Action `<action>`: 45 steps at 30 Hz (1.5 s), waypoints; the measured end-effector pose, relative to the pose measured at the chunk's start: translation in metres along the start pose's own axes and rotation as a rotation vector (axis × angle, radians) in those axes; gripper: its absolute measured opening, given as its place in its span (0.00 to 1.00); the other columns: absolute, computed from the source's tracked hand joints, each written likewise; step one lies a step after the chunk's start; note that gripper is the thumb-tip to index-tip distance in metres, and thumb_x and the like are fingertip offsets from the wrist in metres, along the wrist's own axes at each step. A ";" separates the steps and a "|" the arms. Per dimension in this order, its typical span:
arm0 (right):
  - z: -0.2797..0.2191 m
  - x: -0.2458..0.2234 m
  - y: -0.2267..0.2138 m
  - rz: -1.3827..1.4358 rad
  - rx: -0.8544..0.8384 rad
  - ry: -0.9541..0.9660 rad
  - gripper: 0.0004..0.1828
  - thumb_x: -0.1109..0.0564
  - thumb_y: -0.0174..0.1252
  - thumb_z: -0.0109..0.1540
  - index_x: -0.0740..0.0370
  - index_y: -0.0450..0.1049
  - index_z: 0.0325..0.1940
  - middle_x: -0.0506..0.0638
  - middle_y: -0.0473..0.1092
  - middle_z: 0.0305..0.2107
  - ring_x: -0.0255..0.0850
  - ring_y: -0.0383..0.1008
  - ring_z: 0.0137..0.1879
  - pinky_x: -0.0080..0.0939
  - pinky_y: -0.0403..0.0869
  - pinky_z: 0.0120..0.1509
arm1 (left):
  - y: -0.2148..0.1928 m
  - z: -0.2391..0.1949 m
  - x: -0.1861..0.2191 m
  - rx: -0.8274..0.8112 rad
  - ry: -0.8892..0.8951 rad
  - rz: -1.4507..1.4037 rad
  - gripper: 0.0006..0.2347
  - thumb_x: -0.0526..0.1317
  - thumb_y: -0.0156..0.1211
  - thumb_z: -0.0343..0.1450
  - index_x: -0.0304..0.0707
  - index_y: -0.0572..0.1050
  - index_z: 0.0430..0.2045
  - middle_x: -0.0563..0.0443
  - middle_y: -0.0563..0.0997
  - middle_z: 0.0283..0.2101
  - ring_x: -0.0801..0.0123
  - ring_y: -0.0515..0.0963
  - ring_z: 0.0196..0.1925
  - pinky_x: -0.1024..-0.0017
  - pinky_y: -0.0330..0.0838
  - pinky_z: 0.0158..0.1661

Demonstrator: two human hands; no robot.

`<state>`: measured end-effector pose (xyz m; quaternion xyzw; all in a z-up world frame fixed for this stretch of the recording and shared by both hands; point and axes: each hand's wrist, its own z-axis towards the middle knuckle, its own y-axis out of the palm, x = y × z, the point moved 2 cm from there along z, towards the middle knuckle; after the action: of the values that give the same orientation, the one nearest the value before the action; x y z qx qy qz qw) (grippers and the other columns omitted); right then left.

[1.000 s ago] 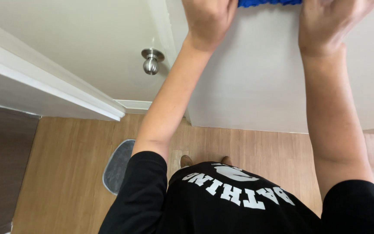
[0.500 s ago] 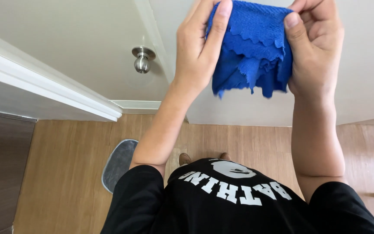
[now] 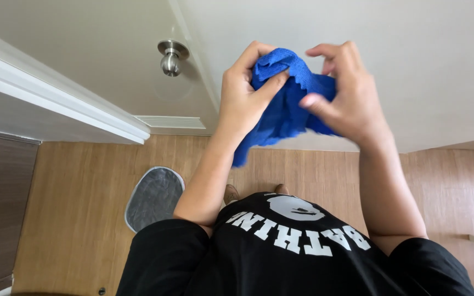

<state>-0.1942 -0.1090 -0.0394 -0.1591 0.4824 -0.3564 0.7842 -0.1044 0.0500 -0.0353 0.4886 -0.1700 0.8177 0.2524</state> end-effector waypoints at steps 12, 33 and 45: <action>-0.014 0.034 0.026 0.256 0.169 0.301 0.09 0.68 0.47 0.65 0.61 0.73 0.39 0.43 0.70 0.31 0.28 0.65 0.39 0.28 0.67 0.44 | 0.003 0.001 -0.002 -0.327 -0.434 0.640 0.23 0.66 0.41 0.62 0.46 0.61 0.29 0.56 0.74 0.21 0.64 0.77 0.25 0.67 0.66 0.31; -0.040 0.059 -0.020 0.736 0.359 0.595 0.23 0.57 0.46 0.64 0.50 0.47 0.16 0.37 0.44 0.15 0.30 0.45 0.22 0.33 0.47 0.25 | -0.060 -0.051 -0.110 -0.135 -0.490 -0.801 0.12 0.43 0.54 0.73 0.31 0.74 0.42 0.56 0.77 0.30 0.80 0.74 0.28 0.83 0.67 0.31; -0.061 0.069 -0.033 0.761 0.332 0.706 0.15 0.56 0.53 0.66 0.54 0.64 0.24 0.38 0.59 0.20 0.28 0.61 0.30 0.27 0.61 0.32 | -0.042 -0.082 -0.098 -0.101 -0.492 -0.347 0.36 0.41 0.62 0.67 0.42 0.44 0.67 0.45 0.57 0.68 0.62 0.60 0.69 0.63 0.58 0.67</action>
<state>-0.2412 -0.1750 -0.0939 0.2819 0.6773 -0.1505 0.6627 -0.0996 0.1029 -0.1585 0.6806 -0.1803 0.6099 0.3637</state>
